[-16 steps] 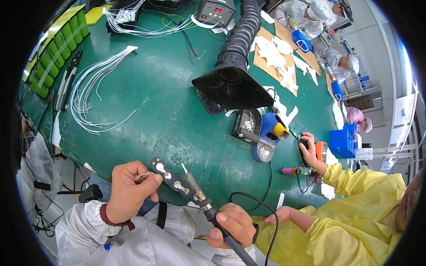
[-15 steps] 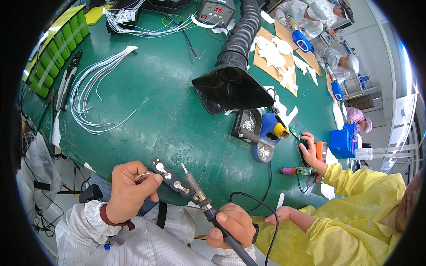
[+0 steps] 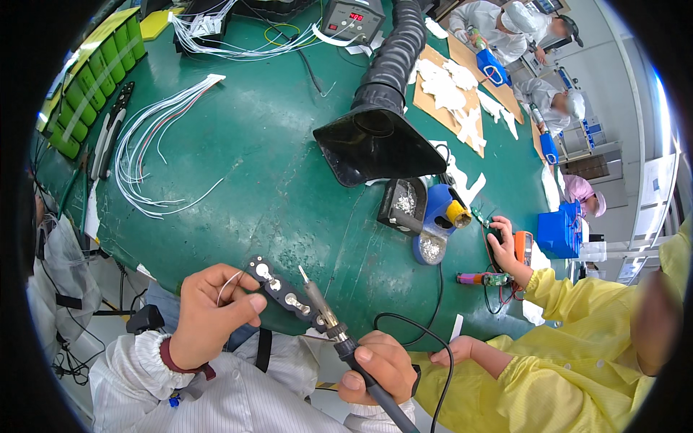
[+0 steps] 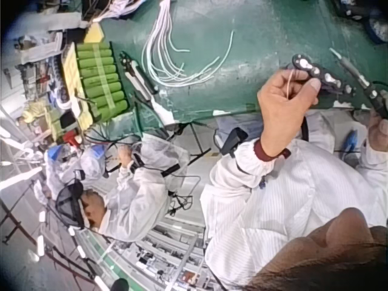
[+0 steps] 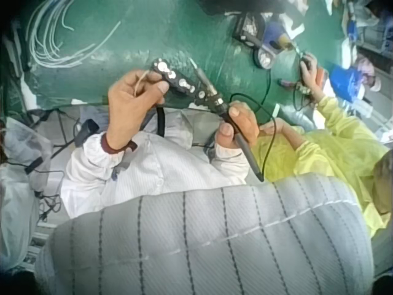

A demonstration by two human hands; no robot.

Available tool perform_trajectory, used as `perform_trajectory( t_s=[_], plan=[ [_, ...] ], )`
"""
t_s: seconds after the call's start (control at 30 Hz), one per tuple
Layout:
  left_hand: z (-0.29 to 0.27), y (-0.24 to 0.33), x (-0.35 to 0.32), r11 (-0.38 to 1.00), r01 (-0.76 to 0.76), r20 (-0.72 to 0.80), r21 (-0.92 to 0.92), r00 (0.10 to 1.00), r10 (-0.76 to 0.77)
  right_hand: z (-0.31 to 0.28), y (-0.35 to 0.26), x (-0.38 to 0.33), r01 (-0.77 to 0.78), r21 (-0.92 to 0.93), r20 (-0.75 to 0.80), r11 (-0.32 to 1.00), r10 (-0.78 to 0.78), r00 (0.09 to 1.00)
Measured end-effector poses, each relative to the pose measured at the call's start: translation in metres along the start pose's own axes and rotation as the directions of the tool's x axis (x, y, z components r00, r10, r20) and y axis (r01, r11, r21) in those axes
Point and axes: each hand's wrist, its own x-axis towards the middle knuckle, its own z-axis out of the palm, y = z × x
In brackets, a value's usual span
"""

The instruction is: Soldering wires and connectors onto a lithium-ion battery pack on a production line.

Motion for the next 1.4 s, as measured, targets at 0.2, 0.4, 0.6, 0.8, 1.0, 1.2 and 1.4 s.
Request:
perform_trajectory(
  t_s=[0.2,0.4,0.6,0.8,1.0,1.2,1.4],
  plan=[
    [-0.020,-0.007,-0.021,0.995,-0.005,-0.020,-0.100,1.000,0.002,-0.002,0.003,-0.003,-0.018,0.003,0.013,1.000,0.018,1.000],
    [-0.036,-0.014,-0.027,0.997,-0.006,-0.011,-0.077,1.000,0.005,0.010,0.005,0.003,0.069,-0.010,-0.039,0.998,-0.070,0.997],
    [-0.039,-0.009,-0.034,0.991,-0.011,0.011,-0.132,1.000,0.012,0.021,-0.011,0.024,-0.014,0.140,0.236,0.990,-0.020,0.971],
    [-0.034,-0.003,-0.038,0.999,-0.028,0.057,-0.045,0.998,0.030,0.045,-0.022,0.047,-0.057,0.116,0.321,0.992,0.017,0.947],
    [-0.033,-0.002,-0.041,0.998,-0.014,0.145,0.061,0.989,0.005,0.067,-0.028,0.052,-0.083,0.159,0.325,0.984,0.027,0.945],
    [-0.043,0.003,-0.034,0.951,0.257,0.390,-0.173,0.904,-0.174,0.057,-0.038,0.047,-0.037,0.179,0.303,0.983,-0.020,0.953],
    [-0.042,0.010,-0.024,0.928,0.329,0.474,-0.176,0.854,-0.213,0.049,-0.043,0.045,-0.014,0.160,0.324,0.987,-0.039,0.945]
  ],
)
